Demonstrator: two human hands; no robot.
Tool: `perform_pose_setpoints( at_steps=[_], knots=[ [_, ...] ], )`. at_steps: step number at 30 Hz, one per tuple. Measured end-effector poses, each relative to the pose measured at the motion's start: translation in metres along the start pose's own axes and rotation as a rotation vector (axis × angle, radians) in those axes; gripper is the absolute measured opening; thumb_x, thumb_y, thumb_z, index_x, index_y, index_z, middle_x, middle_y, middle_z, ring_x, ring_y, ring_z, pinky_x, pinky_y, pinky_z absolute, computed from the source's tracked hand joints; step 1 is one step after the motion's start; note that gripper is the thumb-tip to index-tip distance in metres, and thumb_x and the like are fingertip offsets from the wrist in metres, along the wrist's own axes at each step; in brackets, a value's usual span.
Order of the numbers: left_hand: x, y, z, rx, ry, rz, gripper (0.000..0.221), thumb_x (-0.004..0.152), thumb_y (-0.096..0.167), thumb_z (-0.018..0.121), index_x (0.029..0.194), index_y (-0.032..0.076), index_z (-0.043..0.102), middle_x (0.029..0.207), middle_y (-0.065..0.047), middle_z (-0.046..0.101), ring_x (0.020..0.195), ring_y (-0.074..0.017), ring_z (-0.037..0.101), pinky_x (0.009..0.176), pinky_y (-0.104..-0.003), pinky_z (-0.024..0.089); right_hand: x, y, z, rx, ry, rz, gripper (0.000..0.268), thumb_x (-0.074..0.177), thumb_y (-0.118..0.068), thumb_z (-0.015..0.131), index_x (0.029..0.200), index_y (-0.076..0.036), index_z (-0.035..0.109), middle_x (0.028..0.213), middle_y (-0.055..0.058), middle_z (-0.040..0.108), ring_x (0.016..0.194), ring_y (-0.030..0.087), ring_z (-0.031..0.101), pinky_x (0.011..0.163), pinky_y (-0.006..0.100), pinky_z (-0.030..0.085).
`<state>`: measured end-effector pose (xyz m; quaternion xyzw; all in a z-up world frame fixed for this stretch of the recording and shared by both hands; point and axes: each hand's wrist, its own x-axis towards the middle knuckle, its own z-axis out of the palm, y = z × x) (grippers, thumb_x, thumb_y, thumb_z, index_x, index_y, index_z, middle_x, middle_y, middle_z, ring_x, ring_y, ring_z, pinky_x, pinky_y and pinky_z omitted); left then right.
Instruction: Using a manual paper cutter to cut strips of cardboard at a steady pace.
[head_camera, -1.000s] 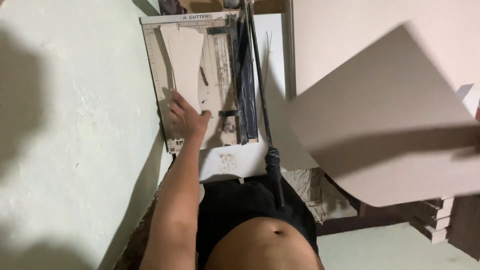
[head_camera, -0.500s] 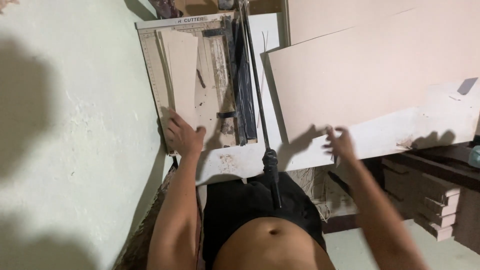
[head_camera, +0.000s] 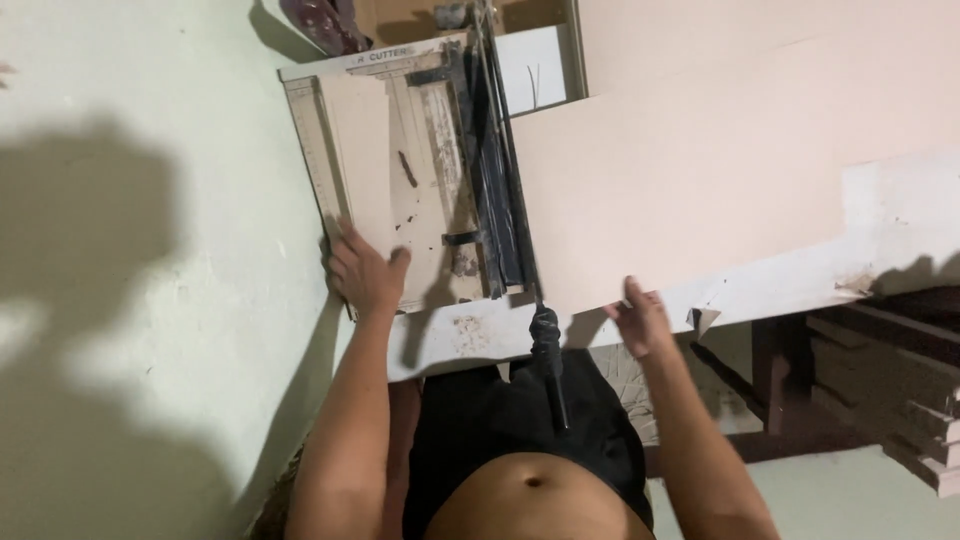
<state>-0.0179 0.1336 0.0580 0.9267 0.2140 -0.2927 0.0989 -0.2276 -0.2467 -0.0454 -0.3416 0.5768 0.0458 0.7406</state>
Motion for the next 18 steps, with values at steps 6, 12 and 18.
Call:
perform_pose_setpoints(
  at_steps=[6, 12, 18],
  knots=[
    [0.067, 0.044, -0.007, -0.108, 0.134, 0.112, 0.104, 0.092, 0.043, 0.075, 0.162, 0.006, 0.007, 0.152, -0.027, 0.033, 0.139, -0.0436, 0.040, 0.108, -0.056, 0.039, 0.003, 0.029, 0.038, 0.023, -0.069, -0.016, 0.034, 0.099, -0.015, 0.075, 0.087, -0.011, 0.043, 0.081, 0.005, 0.068, 0.077, 0.026, 0.072, 0.091, 0.053, 0.061],
    [0.088, 0.050, -0.003, -0.115, 0.209, 0.031, 0.111, 0.092, 0.040, 0.078, 0.162, 0.015, -0.003, 0.151, -0.022, 0.031, 0.134, -0.0437, 0.042, 0.099, -0.062, 0.049, -0.031, -0.014, 0.107, -0.402, -0.148, -0.063, 0.036, 0.100, -0.032, 0.074, 0.094, 0.000, 0.060, 0.095, 0.016, 0.071, 0.095, 0.031, 0.075, 0.087, 0.053, 0.060],
    [0.005, 0.122, 0.003, 0.068, -0.087, 0.582, 0.110, 0.081, 0.032, 0.089, 0.163, 0.031, 0.015, 0.160, -0.031, 0.021, 0.150, -0.0539, 0.012, 0.117, -0.072, 0.025, -0.012, -0.013, 0.116, -0.535, -0.145, -0.070, 0.052, 0.103, -0.039, 0.069, 0.117, 0.011, 0.064, 0.114, 0.031, 0.069, 0.111, 0.039, 0.070, 0.094, 0.057, 0.058]
  ],
)
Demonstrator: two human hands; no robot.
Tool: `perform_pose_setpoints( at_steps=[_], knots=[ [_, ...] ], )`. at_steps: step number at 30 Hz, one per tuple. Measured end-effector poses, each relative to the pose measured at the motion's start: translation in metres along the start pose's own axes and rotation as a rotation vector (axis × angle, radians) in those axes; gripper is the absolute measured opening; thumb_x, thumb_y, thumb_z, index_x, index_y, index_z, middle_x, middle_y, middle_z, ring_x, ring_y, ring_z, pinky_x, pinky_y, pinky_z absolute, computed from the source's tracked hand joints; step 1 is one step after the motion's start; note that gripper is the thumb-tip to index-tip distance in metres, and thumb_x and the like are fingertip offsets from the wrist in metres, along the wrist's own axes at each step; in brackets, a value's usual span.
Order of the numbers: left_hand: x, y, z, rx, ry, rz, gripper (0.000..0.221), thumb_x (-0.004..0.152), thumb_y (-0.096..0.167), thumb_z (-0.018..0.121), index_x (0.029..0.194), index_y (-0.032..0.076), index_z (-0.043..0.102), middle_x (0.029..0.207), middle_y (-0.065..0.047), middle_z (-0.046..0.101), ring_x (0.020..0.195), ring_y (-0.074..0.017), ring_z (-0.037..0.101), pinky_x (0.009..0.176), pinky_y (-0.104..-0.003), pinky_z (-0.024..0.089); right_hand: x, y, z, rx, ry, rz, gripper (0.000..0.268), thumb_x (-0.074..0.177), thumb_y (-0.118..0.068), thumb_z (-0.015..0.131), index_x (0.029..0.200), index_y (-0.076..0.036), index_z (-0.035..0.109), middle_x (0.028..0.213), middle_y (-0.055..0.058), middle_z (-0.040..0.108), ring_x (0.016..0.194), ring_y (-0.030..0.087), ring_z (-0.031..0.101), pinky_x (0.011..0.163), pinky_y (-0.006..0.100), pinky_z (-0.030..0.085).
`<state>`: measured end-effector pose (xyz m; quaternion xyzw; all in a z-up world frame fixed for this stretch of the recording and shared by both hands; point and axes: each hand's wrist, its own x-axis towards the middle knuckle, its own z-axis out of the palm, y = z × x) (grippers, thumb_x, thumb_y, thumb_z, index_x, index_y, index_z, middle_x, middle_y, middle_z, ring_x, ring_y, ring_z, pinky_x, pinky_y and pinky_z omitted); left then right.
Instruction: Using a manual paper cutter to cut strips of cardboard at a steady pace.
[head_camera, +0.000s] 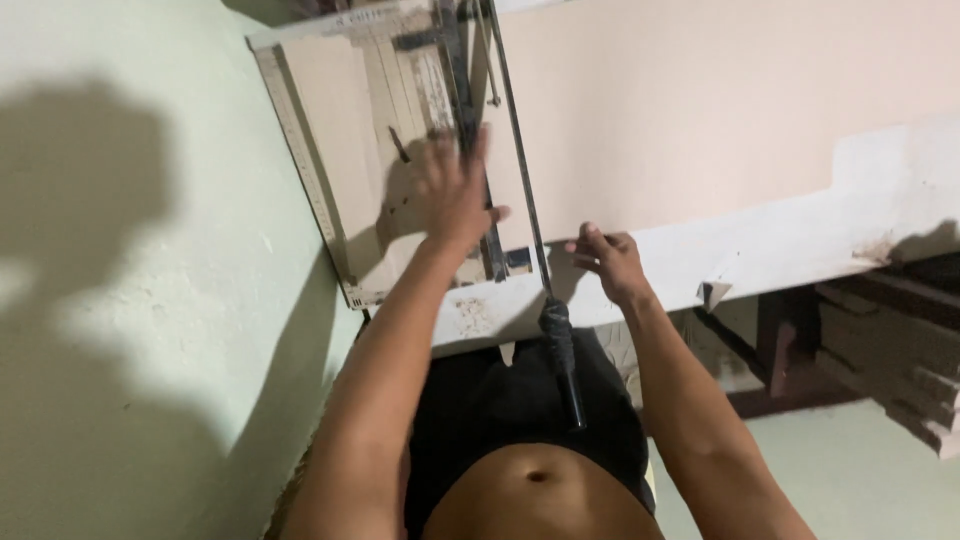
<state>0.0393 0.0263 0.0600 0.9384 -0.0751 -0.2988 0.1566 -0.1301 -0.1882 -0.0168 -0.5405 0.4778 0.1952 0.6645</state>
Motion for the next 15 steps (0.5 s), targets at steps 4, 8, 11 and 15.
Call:
perform_pose_setpoints(
  at_steps=[4, 8, 11, 15],
  knots=[
    [0.013, 0.006, 0.042, 0.101, -0.228, 0.026, 0.125, 0.077, 0.034, 0.090, 0.165, 0.024, 0.002, 0.165, -0.029, -0.007, 0.152, -0.0516, -0.009, 0.116, -0.076, 0.002, 0.009, 0.000, 0.001, -0.071, -0.002, 0.018, 0.046, 0.104, -0.043, 0.067, 0.101, 0.003, 0.070, 0.090, 0.016, 0.070, 0.082, 0.028, 0.072, 0.077, 0.048, 0.064],
    [0.016, 0.014, 0.040, 0.229, -0.267, -0.030, 0.120, 0.082, 0.028, 0.086, 0.165, 0.016, 0.000, 0.164, -0.027, -0.014, 0.152, -0.0501, -0.011, 0.111, -0.081, 0.013, 0.003, -0.017, 0.010, -0.762, -0.084, 0.017, 0.060, 0.106, -0.065, 0.046, 0.107, -0.012, 0.075, 0.067, 0.009, 0.075, 0.052, 0.022, 0.073, 0.058, 0.037, 0.062],
    [0.018, 0.011, 0.047, 0.269, -0.286, -0.053, 0.117, 0.083, 0.026, 0.084, 0.166, 0.015, 0.002, 0.165, -0.026, -0.016, 0.152, -0.0499, -0.013, 0.109, -0.083, 0.012, -0.184, -0.144, 0.078, -1.013, -0.059, -0.151, 0.057, 0.101, -0.029, 0.040, 0.157, -0.026, 0.031, 0.088, 0.032, 0.074, 0.087, 0.053, 0.073, 0.079, 0.058, 0.058],
    [0.017, 0.010, 0.053, 0.296, -0.290, -0.083, 0.115, 0.085, 0.027, 0.084, 0.166, 0.016, 0.004, 0.165, -0.023, -0.018, 0.152, -0.0486, -0.014, 0.108, -0.084, 0.012, -0.222, -0.108, 0.085, -1.234, -0.164, 0.016, 0.100, 0.089, -0.064, 0.062, 0.163, -0.015, 0.016, 0.086, 0.036, 0.073, 0.085, 0.052, 0.075, 0.078, 0.056, 0.061]
  ],
)
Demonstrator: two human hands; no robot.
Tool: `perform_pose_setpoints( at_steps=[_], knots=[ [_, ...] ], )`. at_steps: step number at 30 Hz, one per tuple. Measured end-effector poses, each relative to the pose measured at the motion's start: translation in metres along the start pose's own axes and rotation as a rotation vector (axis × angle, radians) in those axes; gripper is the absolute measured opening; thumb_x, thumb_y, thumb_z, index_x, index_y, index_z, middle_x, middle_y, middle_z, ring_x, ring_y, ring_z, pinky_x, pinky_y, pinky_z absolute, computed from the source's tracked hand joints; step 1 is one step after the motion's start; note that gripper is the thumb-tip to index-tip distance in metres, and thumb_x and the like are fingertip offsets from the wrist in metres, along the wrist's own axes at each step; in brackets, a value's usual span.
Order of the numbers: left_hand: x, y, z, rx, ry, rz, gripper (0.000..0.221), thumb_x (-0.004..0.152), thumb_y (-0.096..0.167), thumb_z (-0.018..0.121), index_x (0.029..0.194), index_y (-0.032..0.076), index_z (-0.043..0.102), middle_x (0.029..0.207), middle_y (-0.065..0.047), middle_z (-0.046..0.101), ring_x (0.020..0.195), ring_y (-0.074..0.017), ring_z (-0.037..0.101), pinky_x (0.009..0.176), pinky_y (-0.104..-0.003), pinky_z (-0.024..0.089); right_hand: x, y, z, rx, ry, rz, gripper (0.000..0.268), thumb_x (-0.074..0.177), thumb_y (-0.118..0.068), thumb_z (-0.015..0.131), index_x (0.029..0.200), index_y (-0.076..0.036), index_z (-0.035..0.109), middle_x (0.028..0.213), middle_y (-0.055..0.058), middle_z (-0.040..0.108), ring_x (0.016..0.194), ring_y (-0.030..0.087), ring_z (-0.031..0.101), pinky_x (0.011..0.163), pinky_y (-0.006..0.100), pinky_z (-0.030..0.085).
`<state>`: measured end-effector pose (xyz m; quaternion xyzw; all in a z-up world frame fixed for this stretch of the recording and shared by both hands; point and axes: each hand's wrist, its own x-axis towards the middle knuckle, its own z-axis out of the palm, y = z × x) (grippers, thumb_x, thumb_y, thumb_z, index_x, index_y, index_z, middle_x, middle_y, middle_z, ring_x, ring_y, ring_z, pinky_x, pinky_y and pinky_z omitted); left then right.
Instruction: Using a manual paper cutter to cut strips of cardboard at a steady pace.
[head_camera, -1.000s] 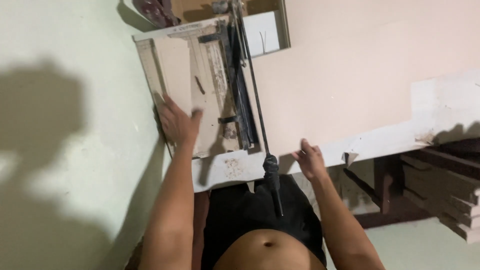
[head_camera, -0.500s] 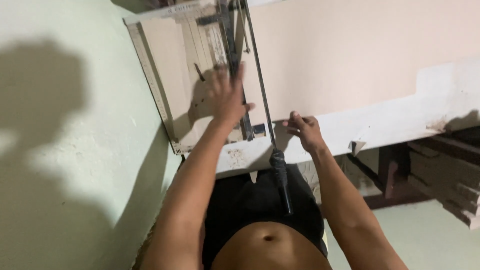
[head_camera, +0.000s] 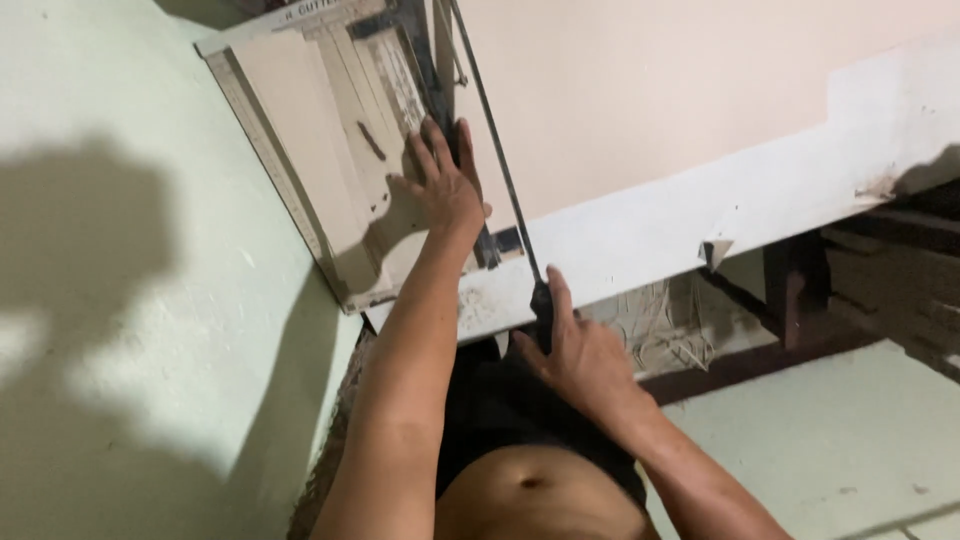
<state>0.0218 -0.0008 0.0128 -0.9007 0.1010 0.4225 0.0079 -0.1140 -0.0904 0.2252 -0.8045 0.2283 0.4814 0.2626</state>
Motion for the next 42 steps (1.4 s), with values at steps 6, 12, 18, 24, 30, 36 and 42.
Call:
perform_pose_setpoints(
  at_steps=[6, 12, 18, 24, 30, 36, 42],
  knots=[
    [-0.001, -0.001, -0.003, 0.021, -0.042, 0.010, 0.115, 0.081, 0.030, 0.085, 0.165, 0.018, 0.007, 0.164, -0.024, -0.021, 0.151, -0.0479, -0.016, 0.106, -0.088, 0.009, 0.067, 0.047, 0.091, -0.010, 0.060, -0.021, 0.072, 0.094, -0.021, 0.054, 0.156, -0.014, 0.018, 0.080, 0.021, 0.075, 0.070, 0.042, 0.076, 0.064, 0.048, 0.061],
    [-0.016, -0.001, -0.014, -0.054, -0.011, 0.040, 0.122, 0.082, 0.029, 0.086, 0.164, 0.023, -0.005, 0.166, -0.024, -0.015, 0.153, -0.0467, -0.014, 0.107, -0.087, 0.006, 0.106, 0.085, 0.124, 0.105, 0.278, -0.119, 0.070, 0.094, -0.025, 0.059, 0.155, -0.014, 0.027, 0.095, 0.029, 0.074, 0.085, 0.050, 0.074, 0.077, 0.061, 0.058],
    [-0.020, 0.004, 0.008, -1.046, -0.070, 0.235, 0.067, 0.108, 0.036, 0.051, 0.163, 0.024, 0.016, 0.173, -0.008, 0.007, 0.159, -0.0266, -0.001, 0.125, -0.054, -0.006, 0.000, 0.045, -0.009, 0.394, -0.005, -0.037, 0.098, 0.086, -0.065, 0.055, 0.164, -0.025, 0.014, 0.092, 0.027, 0.078, 0.074, 0.047, 0.078, 0.063, 0.053, 0.062],
    [-0.038, -0.043, 0.032, 0.469, 0.244, 0.957, 0.034, 0.084, 0.018, 0.073, 0.058, 0.024, 0.052, 0.054, 0.015, 0.043, 0.054, -0.0155, 0.037, 0.054, -0.032, 0.037, 0.168, 0.133, 0.027, 1.133, 0.425, -0.007, 0.093, 0.103, -0.058, 0.060, 0.162, -0.009, 0.007, 0.134, 0.037, 0.048, 0.073, 0.042, 0.074, 0.058, 0.043, 0.062],
    [-0.039, -0.134, 0.039, 0.824, 0.022, 0.637, 0.019, 0.085, 0.011, 0.063, 0.076, 0.022, 0.075, 0.076, -0.005, 0.075, 0.061, -0.0246, 0.065, 0.052, -0.048, 0.041, 0.247, 0.210, 0.069, 1.766, 0.305, -0.036, 0.039, 0.103, -0.036, 0.072, 0.106, -0.013, 0.041, 0.085, 0.002, 0.056, 0.055, 0.022, 0.066, 0.052, 0.027, 0.058],
    [-0.060, -0.083, -0.040, 0.431, 0.057, 0.499, 0.051, 0.092, 0.026, 0.068, 0.138, 0.024, 0.046, 0.144, -0.015, 0.040, 0.124, -0.0381, 0.046, 0.093, -0.053, 0.038, 0.213, 0.163, 0.064, 1.401, 0.274, -0.061, 0.041, 0.105, -0.027, 0.066, 0.113, 0.013, 0.058, 0.101, 0.031, 0.069, 0.088, 0.035, 0.075, 0.079, 0.048, 0.065],
    [-0.029, -0.010, -0.018, -0.088, 0.069, 0.203, 0.113, 0.084, 0.048, 0.081, 0.163, 0.013, 0.010, 0.164, -0.033, 0.003, 0.152, -0.0530, 0.000, 0.116, -0.076, 0.006, 0.204, 0.144, 0.041, 1.269, 0.299, -0.086, 0.045, 0.107, -0.033, 0.064, 0.104, 0.012, 0.064, 0.096, 0.020, 0.061, 0.085, 0.031, 0.074, 0.077, 0.047, 0.065]
  ],
)
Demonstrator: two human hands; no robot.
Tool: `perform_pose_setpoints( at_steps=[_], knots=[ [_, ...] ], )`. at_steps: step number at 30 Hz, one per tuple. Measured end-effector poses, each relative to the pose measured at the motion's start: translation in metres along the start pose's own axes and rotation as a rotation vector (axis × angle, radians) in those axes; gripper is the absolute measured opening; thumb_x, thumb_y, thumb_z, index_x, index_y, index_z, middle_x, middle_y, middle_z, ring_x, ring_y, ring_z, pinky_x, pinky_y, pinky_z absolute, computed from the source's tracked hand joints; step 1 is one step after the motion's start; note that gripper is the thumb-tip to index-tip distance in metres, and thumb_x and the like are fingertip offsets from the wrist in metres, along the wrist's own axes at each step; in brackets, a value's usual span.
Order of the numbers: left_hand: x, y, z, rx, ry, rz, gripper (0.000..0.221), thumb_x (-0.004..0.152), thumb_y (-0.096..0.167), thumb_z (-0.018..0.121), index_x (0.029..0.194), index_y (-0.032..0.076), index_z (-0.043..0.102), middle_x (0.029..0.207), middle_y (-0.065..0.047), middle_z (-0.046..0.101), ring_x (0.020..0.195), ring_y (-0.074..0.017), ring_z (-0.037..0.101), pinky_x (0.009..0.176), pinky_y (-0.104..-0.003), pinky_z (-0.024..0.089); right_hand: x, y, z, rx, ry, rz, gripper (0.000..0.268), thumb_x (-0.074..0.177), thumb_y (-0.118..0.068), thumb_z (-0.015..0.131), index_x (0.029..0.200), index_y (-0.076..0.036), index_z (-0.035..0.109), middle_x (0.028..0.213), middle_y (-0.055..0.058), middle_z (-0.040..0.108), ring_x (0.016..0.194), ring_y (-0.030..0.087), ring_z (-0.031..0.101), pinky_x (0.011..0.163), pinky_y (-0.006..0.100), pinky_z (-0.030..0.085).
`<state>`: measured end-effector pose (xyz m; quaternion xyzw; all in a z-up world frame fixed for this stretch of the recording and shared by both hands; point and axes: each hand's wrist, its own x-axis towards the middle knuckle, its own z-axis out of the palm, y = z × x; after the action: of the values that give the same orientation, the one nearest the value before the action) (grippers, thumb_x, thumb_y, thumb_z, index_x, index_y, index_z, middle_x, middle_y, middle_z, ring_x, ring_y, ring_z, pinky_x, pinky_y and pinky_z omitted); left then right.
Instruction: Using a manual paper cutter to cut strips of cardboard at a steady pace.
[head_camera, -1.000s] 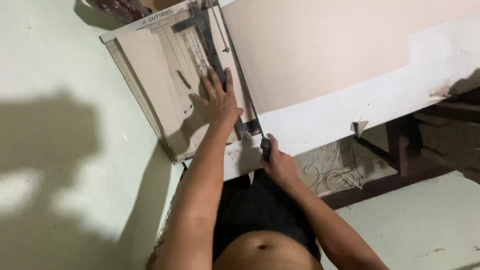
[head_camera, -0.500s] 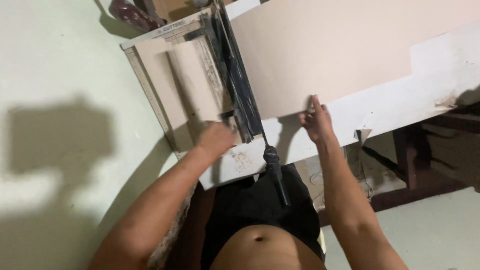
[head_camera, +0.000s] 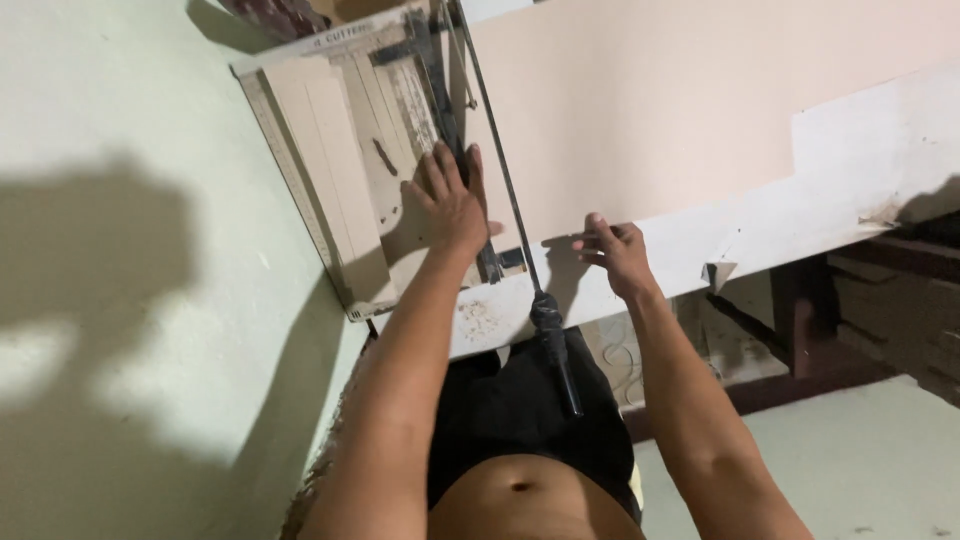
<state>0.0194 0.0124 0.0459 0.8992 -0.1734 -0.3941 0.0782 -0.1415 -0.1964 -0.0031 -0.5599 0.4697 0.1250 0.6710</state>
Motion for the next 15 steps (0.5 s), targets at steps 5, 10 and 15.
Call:
perform_pose_setpoints(
  at_steps=[5, 10, 15],
  knots=[
    [0.000, 0.016, -0.010, 0.105, 0.006, -0.132, 0.113, 0.084, 0.029, 0.085, 0.164, 0.010, 0.009, 0.165, -0.032, 0.001, 0.153, -0.0521, 0.002, 0.107, -0.084, 0.014, -0.065, -0.059, 0.025, -0.978, -0.134, -0.164, 0.048, 0.109, -0.052, 0.040, 0.132, -0.014, 0.059, 0.073, 0.004, 0.076, 0.062, 0.023, 0.075, 0.078, 0.044, 0.057],
    [0.021, 0.008, 0.011, 0.107, -0.084, -0.153, 0.117, 0.083, 0.028, 0.084, 0.164, 0.014, 0.000, 0.164, -0.031, -0.011, 0.152, -0.0499, -0.009, 0.105, -0.087, 0.009, -0.183, -0.077, 0.084, -1.148, -0.245, 0.072, 0.092, 0.089, -0.044, 0.061, 0.163, -0.012, 0.016, 0.094, 0.030, 0.075, 0.087, 0.048, 0.076, 0.079, 0.056, 0.060],
    [0.022, 0.003, 0.019, 0.076, -0.084, -0.161, 0.118, 0.082, 0.026, 0.084, 0.163, 0.016, -0.001, 0.162, -0.032, -0.012, 0.151, -0.0492, -0.011, 0.105, -0.088, 0.007, -0.110, 0.059, 0.065, -1.239, -0.235, -0.196, 0.083, 0.098, -0.016, 0.054, 0.162, -0.003, 0.004, 0.100, 0.032, 0.073, 0.090, 0.049, 0.075, 0.078, 0.060, 0.059]
  ],
)
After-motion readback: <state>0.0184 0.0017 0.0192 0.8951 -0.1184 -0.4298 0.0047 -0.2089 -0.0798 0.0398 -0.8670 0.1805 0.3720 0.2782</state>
